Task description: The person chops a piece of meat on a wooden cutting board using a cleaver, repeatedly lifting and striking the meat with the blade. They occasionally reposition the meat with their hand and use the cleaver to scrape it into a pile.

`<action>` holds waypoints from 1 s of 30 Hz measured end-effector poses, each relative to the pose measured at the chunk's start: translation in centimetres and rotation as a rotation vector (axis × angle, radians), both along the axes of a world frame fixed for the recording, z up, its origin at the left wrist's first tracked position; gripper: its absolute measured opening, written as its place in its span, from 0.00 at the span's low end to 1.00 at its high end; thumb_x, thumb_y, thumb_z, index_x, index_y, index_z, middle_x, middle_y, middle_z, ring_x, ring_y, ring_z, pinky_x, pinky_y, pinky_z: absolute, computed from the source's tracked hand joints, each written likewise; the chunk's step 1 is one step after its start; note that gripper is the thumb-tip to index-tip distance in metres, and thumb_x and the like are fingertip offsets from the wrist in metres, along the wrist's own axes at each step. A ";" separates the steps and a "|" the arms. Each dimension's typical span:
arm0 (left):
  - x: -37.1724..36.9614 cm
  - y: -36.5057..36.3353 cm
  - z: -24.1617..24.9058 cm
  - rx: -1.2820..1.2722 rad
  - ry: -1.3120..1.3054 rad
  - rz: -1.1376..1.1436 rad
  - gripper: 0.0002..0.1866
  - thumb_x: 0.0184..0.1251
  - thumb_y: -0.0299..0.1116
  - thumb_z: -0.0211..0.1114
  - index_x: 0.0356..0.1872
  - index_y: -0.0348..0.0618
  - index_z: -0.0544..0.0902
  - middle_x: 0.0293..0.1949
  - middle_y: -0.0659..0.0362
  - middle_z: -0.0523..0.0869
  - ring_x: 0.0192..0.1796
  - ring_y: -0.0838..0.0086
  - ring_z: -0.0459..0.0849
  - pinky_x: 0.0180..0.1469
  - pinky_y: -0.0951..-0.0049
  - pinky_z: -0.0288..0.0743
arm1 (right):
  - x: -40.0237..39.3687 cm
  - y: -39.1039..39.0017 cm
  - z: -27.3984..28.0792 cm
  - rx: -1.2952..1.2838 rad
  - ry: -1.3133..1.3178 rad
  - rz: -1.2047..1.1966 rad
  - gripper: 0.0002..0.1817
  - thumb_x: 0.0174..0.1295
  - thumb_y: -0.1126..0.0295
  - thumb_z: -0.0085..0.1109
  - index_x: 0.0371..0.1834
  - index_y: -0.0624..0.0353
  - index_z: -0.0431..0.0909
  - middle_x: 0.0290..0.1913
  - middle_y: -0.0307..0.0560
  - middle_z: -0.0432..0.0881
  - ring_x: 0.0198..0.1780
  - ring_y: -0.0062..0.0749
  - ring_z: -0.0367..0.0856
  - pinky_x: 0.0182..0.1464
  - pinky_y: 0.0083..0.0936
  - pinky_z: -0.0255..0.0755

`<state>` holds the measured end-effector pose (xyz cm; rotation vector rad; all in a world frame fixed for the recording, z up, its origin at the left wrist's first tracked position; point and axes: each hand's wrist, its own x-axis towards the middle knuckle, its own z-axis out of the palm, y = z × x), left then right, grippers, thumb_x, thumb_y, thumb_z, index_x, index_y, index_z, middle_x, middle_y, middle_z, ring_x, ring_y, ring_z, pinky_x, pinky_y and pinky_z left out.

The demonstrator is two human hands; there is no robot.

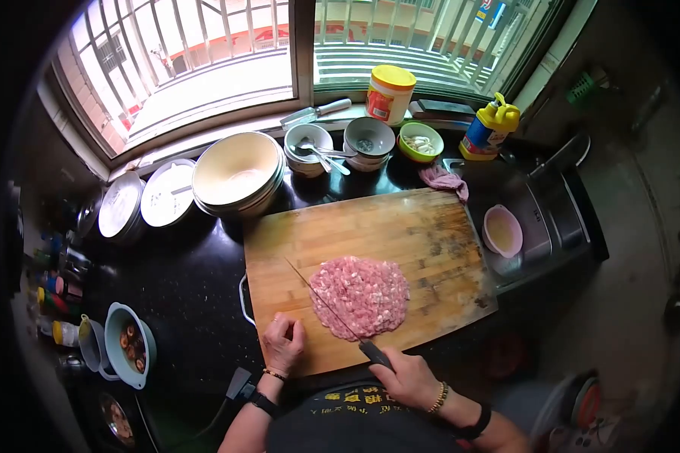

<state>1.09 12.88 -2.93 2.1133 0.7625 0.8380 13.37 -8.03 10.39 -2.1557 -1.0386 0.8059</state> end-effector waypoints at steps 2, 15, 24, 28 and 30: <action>-0.2 -0.1 0.8 0.008 0.002 -0.024 0.06 0.55 0.22 0.60 0.22 0.39 0.74 0.21 0.54 0.74 0.24 0.63 0.75 0.26 0.68 0.67 | 0.9 -1.1 1.7 0.253 -0.084 0.040 0.15 0.64 0.59 0.54 0.43 0.60 0.72 0.24 0.57 0.79 0.29 0.54 0.81 0.30 0.40 0.73; -5.6 -5.0 2.0 -0.039 -0.042 0.434 0.05 0.61 0.21 0.56 0.26 0.35 0.72 0.26 0.53 0.75 0.30 0.64 0.75 0.35 0.69 0.69 | 7.1 -3.1 0.0 0.190 -0.051 0.289 0.18 0.64 0.54 0.53 0.43 0.59 0.73 0.31 0.58 0.80 0.33 0.58 0.79 0.33 0.44 0.73; -3.7 -6.7 1.7 -0.015 -0.073 0.538 0.03 0.61 0.21 0.57 0.27 0.36 0.73 0.29 0.52 0.76 0.31 0.61 0.76 0.33 0.67 0.70 | 8.7 -2.7 -1.5 -0.061 -0.028 0.457 0.20 0.65 0.51 0.51 0.38 0.59 0.72 0.32 0.58 0.79 0.32 0.58 0.79 0.35 0.46 0.73; -3.8 -7.7 1.3 -0.080 -0.028 0.597 0.03 0.61 0.22 0.57 0.28 0.36 0.74 0.28 0.53 0.75 0.29 0.64 0.75 0.30 0.69 0.68 | 9.0 -2.9 -1.3 0.079 0.025 0.506 0.20 0.65 0.50 0.51 0.38 0.59 0.71 0.31 0.58 0.79 0.32 0.58 0.79 0.35 0.47 0.73; -3.6 -7.8 1.2 -0.053 -0.044 0.583 0.04 0.61 0.22 0.57 0.27 0.36 0.74 0.28 0.53 0.75 0.29 0.65 0.74 0.30 0.70 0.67 | 9.5 -3.5 -4.7 -0.276 -0.123 0.564 0.20 0.64 0.50 0.52 0.40 0.59 0.72 0.30 0.58 0.79 0.32 0.57 0.79 0.34 0.45 0.73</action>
